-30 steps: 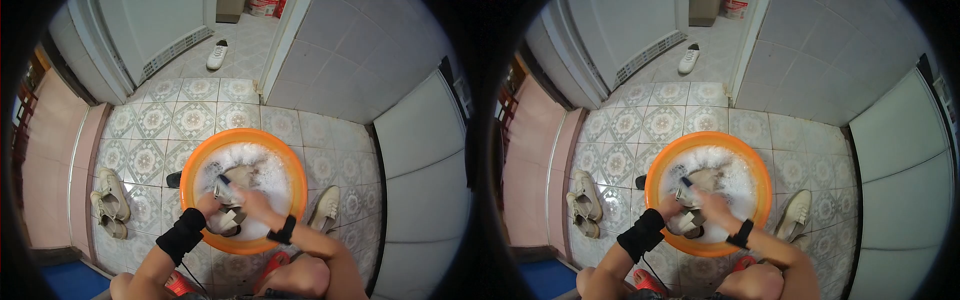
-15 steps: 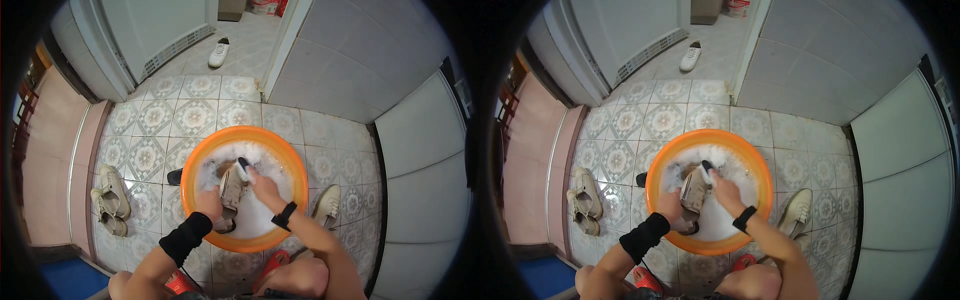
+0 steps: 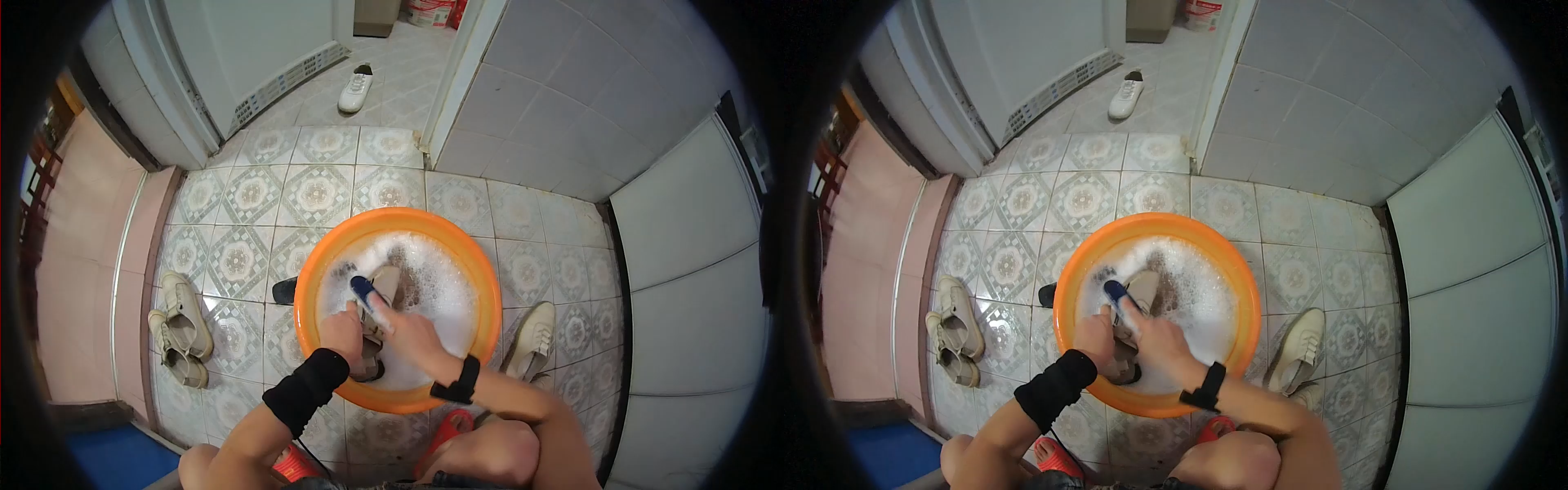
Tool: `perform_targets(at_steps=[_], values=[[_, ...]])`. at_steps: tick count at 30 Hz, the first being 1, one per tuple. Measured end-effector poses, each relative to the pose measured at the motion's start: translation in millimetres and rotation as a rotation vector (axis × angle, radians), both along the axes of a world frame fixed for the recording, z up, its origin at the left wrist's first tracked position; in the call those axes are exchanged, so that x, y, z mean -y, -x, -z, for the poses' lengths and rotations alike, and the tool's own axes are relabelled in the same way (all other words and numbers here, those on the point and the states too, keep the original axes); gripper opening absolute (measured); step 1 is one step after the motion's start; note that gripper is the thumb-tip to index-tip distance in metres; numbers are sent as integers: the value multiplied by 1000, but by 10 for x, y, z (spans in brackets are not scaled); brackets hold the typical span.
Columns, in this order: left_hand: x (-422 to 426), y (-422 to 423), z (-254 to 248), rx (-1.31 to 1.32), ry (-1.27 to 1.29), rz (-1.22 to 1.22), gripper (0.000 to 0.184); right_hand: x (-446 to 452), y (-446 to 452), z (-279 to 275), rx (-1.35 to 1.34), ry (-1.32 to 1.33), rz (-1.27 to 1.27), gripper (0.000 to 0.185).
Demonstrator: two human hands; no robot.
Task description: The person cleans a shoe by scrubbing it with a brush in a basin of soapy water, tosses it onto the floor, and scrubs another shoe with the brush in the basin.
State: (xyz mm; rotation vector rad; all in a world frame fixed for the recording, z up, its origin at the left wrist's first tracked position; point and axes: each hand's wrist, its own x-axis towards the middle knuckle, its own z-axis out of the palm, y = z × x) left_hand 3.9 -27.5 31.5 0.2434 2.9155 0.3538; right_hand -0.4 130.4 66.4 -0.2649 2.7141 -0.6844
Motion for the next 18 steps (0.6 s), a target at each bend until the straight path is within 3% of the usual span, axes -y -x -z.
perform_targets(at_steps=[1,6,10,13,16,18], values=[[-6,-7,10,5,-3,-6,20,49,-69,-84,8,1,-65,53],[-116,-24,-131,-20,258,158,20,-471,445,362,-3,-122,71,54],[-100,-17,10,-27,259,150,19,16,-14,-163,97,-105,-80,57],[-102,-3,8,-28,217,75,18,-214,165,204,-4,-25,46,59],[-35,24,-42,18,156,108,25,-318,362,263,-11,-112,64,52],[49,75,-82,257,8,71,44,-311,388,234,27,-141,76,48]])
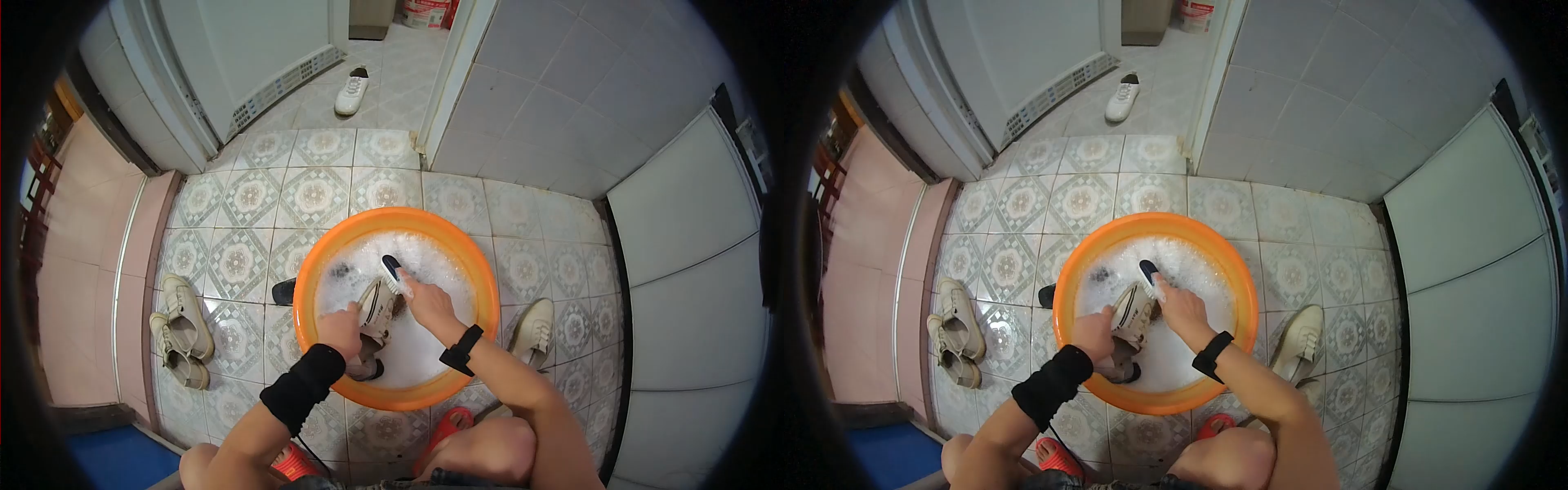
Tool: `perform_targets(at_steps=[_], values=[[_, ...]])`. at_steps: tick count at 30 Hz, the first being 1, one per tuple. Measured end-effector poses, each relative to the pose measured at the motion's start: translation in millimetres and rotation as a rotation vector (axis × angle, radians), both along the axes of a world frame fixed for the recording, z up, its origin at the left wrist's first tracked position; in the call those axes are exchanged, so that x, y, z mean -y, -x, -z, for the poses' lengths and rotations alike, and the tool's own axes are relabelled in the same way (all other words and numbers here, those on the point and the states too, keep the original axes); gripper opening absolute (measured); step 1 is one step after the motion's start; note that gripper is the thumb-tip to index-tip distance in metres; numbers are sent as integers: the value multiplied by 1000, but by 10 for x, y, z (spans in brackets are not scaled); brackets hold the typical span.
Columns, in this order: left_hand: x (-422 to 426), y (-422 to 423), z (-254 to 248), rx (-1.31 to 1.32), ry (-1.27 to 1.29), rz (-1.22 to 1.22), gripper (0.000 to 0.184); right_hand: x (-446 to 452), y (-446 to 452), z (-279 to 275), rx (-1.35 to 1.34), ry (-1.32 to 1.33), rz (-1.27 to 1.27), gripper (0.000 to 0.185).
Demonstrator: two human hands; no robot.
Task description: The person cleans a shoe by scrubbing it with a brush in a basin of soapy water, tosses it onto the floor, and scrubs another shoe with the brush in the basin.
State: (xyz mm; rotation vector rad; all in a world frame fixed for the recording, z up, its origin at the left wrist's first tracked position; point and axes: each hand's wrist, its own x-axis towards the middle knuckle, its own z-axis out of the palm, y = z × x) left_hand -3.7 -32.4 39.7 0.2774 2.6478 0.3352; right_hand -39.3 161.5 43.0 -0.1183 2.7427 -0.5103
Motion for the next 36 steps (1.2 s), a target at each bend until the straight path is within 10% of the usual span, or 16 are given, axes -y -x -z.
perform_targets(at_steps=[4,7,10,15,20,30,36], values=[[287,74,304,388,-649,-218,74,-28,20,153,10,56,66,45],[307,-14,330,868,-1010,-530,70,-123,48,276,44,71,103,41],[311,-78,528,797,-1058,-636,61,-332,93,499,105,25,428,38],[240,-11,634,563,-868,-582,53,-289,-88,890,-11,621,220,39],[129,73,716,179,-565,-313,52,370,-549,-248,-60,251,-84,49],[136,53,288,286,-179,-348,45,384,-494,-132,-144,92,-323,48],[99,10,275,163,-336,-336,46,53,68,76,-103,30,-50,56]])
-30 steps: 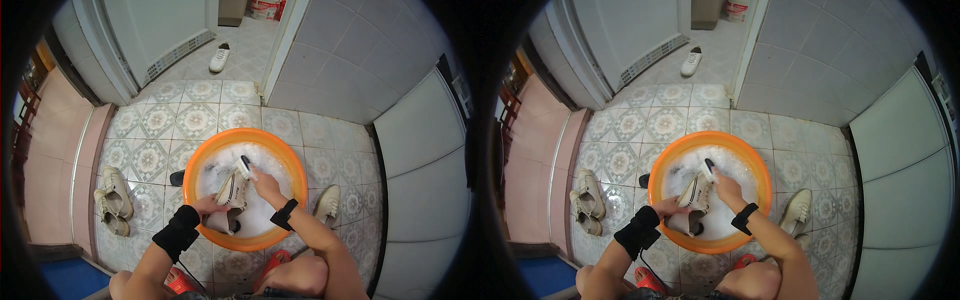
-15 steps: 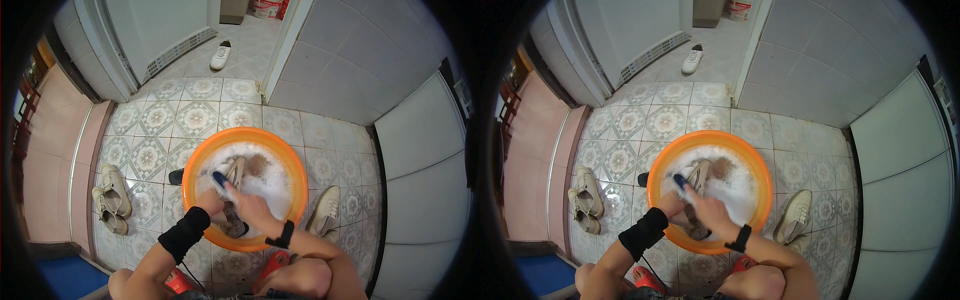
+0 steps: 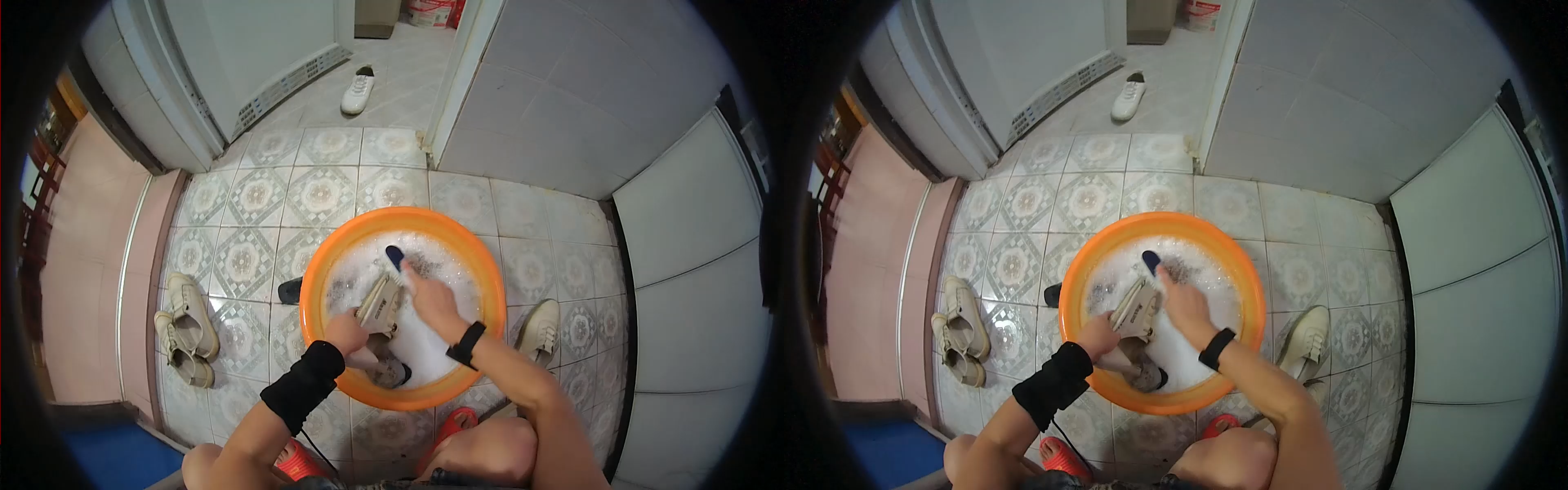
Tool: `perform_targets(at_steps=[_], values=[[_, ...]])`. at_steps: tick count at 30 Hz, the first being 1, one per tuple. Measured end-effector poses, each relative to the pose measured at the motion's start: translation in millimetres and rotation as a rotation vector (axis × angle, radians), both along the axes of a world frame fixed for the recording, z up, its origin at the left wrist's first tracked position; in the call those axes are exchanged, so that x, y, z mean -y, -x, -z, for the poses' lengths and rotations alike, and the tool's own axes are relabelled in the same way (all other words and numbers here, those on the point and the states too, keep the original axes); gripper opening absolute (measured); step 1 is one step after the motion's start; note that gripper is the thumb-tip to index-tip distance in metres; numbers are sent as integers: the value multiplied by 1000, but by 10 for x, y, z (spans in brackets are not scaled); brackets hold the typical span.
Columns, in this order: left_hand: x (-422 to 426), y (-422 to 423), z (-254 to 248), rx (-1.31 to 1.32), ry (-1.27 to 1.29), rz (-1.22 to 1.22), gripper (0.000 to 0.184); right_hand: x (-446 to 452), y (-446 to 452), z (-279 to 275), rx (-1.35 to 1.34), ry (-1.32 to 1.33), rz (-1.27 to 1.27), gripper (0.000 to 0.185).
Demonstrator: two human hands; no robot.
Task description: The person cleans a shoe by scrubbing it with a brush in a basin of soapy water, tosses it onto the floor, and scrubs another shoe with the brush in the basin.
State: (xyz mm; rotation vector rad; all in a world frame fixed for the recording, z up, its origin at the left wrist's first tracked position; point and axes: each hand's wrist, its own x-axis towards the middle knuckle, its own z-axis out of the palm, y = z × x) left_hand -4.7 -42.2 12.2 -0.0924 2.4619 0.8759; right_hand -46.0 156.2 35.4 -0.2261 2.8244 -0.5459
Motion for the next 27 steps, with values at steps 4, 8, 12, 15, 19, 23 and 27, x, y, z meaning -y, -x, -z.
perform_targets(at_steps=[4,8,12,15,19,23,27], values=[[54,82,-28,130,7,-36,49,415,-589,-294,33,8,-295,55],[41,-22,-33,54,-28,-20,51,93,-75,96,-54,83,-21,57],[11,3,4,43,-25,1,47,238,-217,8,37,47,-63,56],[77,-68,210,42,-213,-183,41,466,-718,-179,-25,159,-249,60],[27,-33,-19,49,-35,-4,39,45,-5,213,0,58,67,57],[184,-2,488,237,-454,-16,35,135,-172,169,27,197,76,54],[210,-8,242,344,-270,299,27,344,-583,-16,152,188,-132,46]])
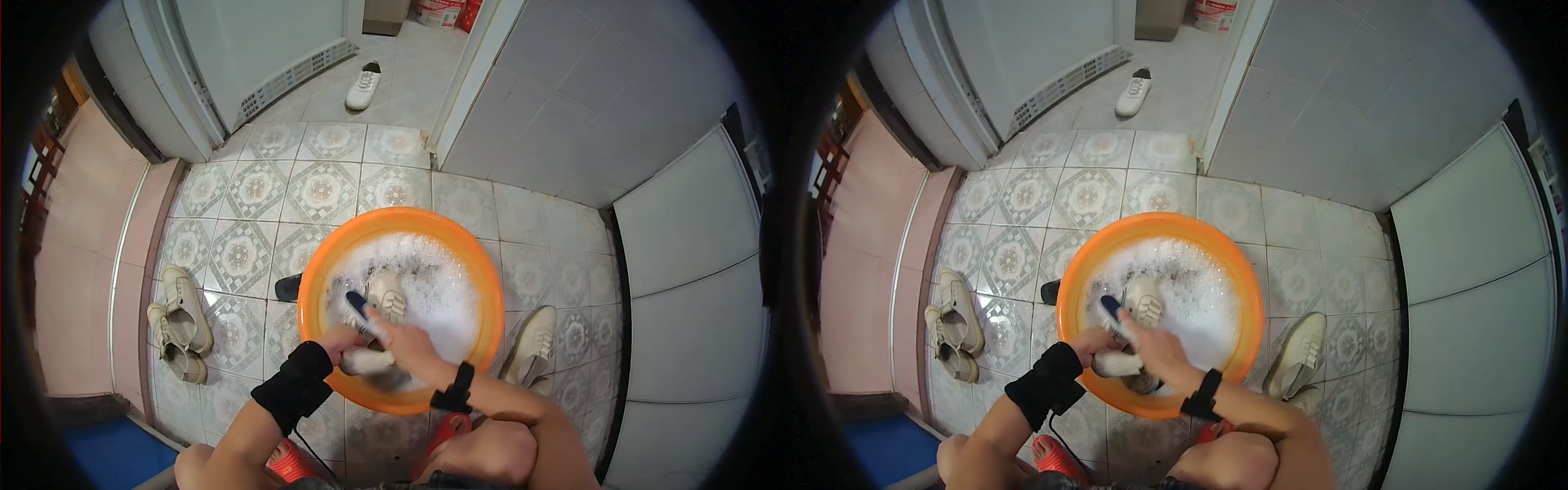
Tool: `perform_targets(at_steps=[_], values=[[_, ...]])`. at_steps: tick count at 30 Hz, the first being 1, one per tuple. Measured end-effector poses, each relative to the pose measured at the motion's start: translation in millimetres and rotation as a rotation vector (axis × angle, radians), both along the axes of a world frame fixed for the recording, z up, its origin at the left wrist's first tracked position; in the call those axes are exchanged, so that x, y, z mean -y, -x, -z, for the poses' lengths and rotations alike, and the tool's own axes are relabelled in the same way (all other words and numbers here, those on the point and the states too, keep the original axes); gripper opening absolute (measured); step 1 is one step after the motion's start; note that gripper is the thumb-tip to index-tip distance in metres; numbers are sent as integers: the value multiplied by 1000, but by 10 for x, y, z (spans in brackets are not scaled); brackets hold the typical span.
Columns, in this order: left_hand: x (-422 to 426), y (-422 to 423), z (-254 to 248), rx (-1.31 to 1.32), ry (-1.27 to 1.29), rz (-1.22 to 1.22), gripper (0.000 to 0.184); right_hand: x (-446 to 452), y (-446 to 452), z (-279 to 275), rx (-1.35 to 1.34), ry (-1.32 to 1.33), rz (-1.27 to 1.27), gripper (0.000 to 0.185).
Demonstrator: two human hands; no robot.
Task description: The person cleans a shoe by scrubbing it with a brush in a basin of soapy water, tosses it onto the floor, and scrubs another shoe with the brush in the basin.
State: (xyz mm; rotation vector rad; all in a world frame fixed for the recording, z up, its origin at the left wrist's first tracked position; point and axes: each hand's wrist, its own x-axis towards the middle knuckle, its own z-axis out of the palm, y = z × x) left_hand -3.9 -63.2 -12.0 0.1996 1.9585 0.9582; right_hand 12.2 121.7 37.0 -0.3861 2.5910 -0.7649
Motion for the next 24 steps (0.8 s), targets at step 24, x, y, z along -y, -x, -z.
perform_targets(at_steps=[24], values=[[8,25,162,718,-374,-751,26,-210,154,166,-19,-111,49,51]])
